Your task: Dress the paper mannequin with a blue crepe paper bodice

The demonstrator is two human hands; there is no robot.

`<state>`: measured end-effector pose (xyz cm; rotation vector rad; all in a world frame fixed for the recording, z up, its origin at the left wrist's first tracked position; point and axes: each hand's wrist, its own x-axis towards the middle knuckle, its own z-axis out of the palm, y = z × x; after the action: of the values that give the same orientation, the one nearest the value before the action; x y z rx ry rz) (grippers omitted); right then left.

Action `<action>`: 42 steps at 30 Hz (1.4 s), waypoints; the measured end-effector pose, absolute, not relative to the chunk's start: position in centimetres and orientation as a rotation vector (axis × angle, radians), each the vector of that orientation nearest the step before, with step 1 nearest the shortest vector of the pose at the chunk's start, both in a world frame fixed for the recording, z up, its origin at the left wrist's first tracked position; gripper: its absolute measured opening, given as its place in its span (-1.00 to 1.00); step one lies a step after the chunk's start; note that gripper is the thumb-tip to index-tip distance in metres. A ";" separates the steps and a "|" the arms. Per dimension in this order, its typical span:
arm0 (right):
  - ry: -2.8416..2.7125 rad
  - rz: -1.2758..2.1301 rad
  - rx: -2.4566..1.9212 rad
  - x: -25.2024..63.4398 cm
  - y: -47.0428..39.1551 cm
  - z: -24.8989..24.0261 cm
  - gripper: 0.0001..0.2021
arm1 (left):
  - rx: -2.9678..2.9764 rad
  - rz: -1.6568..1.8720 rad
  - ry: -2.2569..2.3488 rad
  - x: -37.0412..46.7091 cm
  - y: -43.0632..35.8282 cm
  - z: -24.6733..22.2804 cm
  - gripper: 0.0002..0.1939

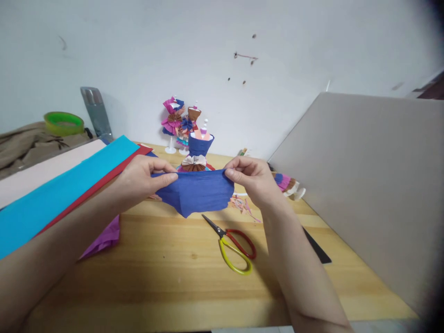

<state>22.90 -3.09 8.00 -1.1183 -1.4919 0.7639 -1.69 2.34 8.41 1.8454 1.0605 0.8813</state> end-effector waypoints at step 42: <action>-1.388 0.630 -1.097 22.2 -1.8 6.8 -0.78 | 1.796 1.079 1.007 -2.3 3.9 7.8 -0.78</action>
<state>22.23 -1.76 6.78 -1.0970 -1.3875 0.6297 -2.29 3.92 7.81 1.7958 1.0071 1.0793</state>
